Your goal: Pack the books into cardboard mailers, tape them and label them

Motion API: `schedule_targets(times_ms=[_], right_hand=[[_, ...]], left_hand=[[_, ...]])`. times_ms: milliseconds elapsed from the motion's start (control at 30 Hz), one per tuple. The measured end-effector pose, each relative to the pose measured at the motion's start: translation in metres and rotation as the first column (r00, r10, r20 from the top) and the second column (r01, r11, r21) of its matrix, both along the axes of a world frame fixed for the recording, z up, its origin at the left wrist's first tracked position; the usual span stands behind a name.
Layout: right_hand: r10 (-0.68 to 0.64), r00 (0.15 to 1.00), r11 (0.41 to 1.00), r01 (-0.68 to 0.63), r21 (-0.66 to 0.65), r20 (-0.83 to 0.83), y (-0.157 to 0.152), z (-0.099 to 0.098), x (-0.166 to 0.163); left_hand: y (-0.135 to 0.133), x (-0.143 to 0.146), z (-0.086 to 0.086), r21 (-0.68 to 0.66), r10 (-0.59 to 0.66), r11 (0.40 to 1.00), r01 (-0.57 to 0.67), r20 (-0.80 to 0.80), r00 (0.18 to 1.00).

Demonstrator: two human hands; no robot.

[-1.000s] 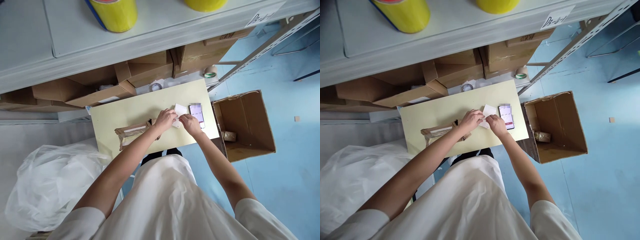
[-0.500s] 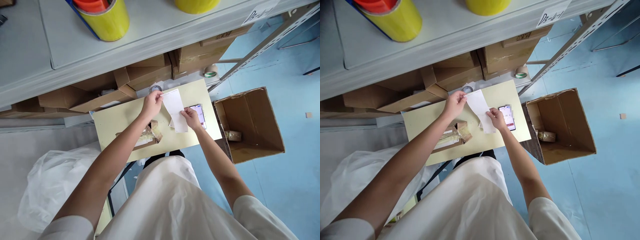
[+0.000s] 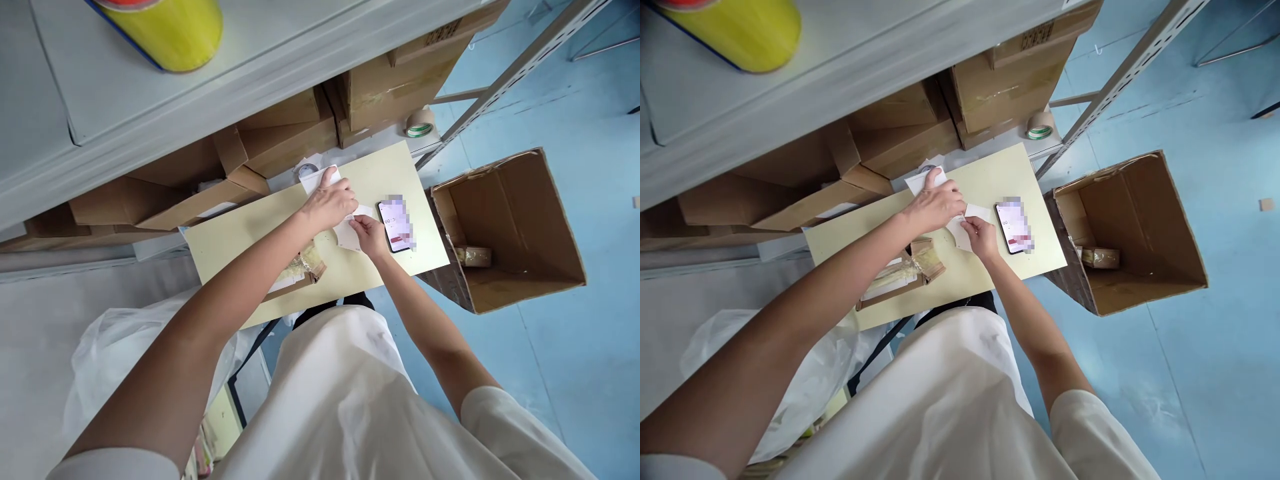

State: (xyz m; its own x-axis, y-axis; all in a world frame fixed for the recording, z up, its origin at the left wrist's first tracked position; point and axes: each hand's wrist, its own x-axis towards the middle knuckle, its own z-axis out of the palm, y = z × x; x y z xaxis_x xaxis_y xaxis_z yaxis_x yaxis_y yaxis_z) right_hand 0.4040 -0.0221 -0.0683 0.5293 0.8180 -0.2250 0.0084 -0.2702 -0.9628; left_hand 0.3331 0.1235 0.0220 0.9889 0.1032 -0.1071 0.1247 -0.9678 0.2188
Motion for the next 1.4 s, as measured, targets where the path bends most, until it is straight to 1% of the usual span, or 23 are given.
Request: schedule_targets(times_ms=[133,200,300,367,433,567,667,733,800,833,867,900,967,1033,1100,1133,1167,1233,1267,1300,1333,1367,1400], right_hand=[[-0.056,0.993,0.998,0.058,-0.018,0.102,-0.003,-0.005,-0.002],[-0.072,0.993,0.997,0.072,0.008,0.098,-0.003,-0.009,-0.003],[-0.037,0.998,0.997,0.034,0.063,0.049,-0.001,-0.015,-0.003],[-0.012,0.998,0.999,0.009,0.037,0.067,0.001,-0.019,-0.002],[-0.011,0.994,0.999,0.015,-0.035,0.111,0.004,-0.023,-0.001],[-0.031,0.988,0.991,0.049,-0.121,0.15,0.006,-0.032,0.001],[-0.074,0.973,0.991,0.097,-0.096,0.22,0.008,-0.025,0.002],[-0.172,0.94,0.982,0.186,-0.02,0.295,0.01,-0.006,0.002],[-0.249,0.924,0.968,0.236,0.079,0.289,0.011,0.026,-0.001],[-0.236,0.941,0.97,0.211,0.124,0.241,0.011,0.045,-0.004],[-0.172,0.97,0.976,0.144,0.164,0.173,0.011,0.064,-0.009],[-0.078,0.991,0.978,0.055,0.2,0.108,0.01,0.082,-0.014],[0.082,0.996,0.967,-0.085,0.242,0.024,0.007,0.114,-0.027],[0.127,0.992,0.957,-0.122,0.262,-0.004,0.003,0.134,-0.038],[0.12,0.993,0.951,-0.112,0.289,-0.011,-0.002,0.146,-0.045],[0.12,0.993,0.947,-0.112,0.301,-0.008,-0.004,0.15,-0.048],[0.122,0.993,0.945,-0.119,0.305,0.009,-0.007,0.154,-0.05],[0.072,0.99,0.951,-0.104,0.291,0.118,-0.013,0.165,-0.059],[0.001,0.976,0.955,-0.066,0.29,0.219,-0.016,0.172,-0.066],[-0.089,0.937,0.952,-0.02,0.307,0.339,-0.019,0.181,-0.076],[-0.171,0.873,0.941,0.007,0.34,0.456,-0.023,0.191,-0.087],[-0.213,0.802,0.928,-0.013,0.372,0.558,-0.027,0.201,-0.101],[-0.207,0.738,0.919,-0.079,0.387,0.642,-0.03,0.21,-0.116]], left_hand=[[0.004,0.001,-0.001,-0.062,0.088,0.994,-0.086,0.033,0.996],[0.005,0.001,0.0,-0.104,0.144,0.985,-0.139,0.046,0.988],[0.009,0.003,0.002,-0.164,0.17,0.973,-0.162,0.039,0.985],[0.012,0.003,0.004,-0.192,0.193,0.964,-0.181,0.045,0.98],[0.017,0.003,0.007,-0.212,0.246,0.951,-0.225,0.076,0.966],[0.026,-0.004,0.02,-0.258,0.414,0.893,-0.368,0.154,0.897],[0.027,-0.016,0.035,-0.316,0.545,0.819,-0.479,0.167,0.822],[0.021,-0.028,0.045,-0.367,0.611,0.766,-0.528,0.16,0.775],[0.011,-0.04,0.055,-0.441,0.666,0.709,-0.55,0.16,0.729],[0.004,-0.047,0.061,-0.486,0.689,0.679,-0.551,0.163,0.706],[-0.003,-0.054,0.067,-0.534,0.712,0.646,-0.545,0.164,0.683],[-0.011,-0.061,0.073,-0.582,0.733,0.612,-0.535,0.163,0.661],[-0.026,-0.078,0.086,-0.667,0.761,0.549,-0.504,0.15,0.631],[-0.04,-0.102,0.098,-0.719,0.772,0.506,-0.477,0.132,0.621],[-0.052,-0.131,0.107,-0.747,0.794,0.465,-0.476,0.114,0.597],[-0.057,-0.146,0.11,-0.766,0.816,0.427,-0.48,0.098,0.569],[-0.063,-0.161,0.112,-0.801,0.839,0.371,-0.47,0.073,0.539],[-0.074,-0.186,0.112,-0.894,0.865,0.217,-0.392,-0.009,0.501],[-0.08,-0.195,0.111,-0.93,0.877,0.144,-0.339,-0.039,0.479],[-0.085,-0.202,0.111,-0.954,0.891,0.087,-0.286,-0.054,0.451],[-0.091,-0.206,0.11,-0.97,0.908,0.054,-0.238,-0.052,0.416],[-0.097,-0.209,0.111,-0.979,0.925,0.045,-0.197,-0.033,0.379],[-0.102,-0.212,0.112,-0.985,0.937,0.05,-0.163,-0.01,0.351]])
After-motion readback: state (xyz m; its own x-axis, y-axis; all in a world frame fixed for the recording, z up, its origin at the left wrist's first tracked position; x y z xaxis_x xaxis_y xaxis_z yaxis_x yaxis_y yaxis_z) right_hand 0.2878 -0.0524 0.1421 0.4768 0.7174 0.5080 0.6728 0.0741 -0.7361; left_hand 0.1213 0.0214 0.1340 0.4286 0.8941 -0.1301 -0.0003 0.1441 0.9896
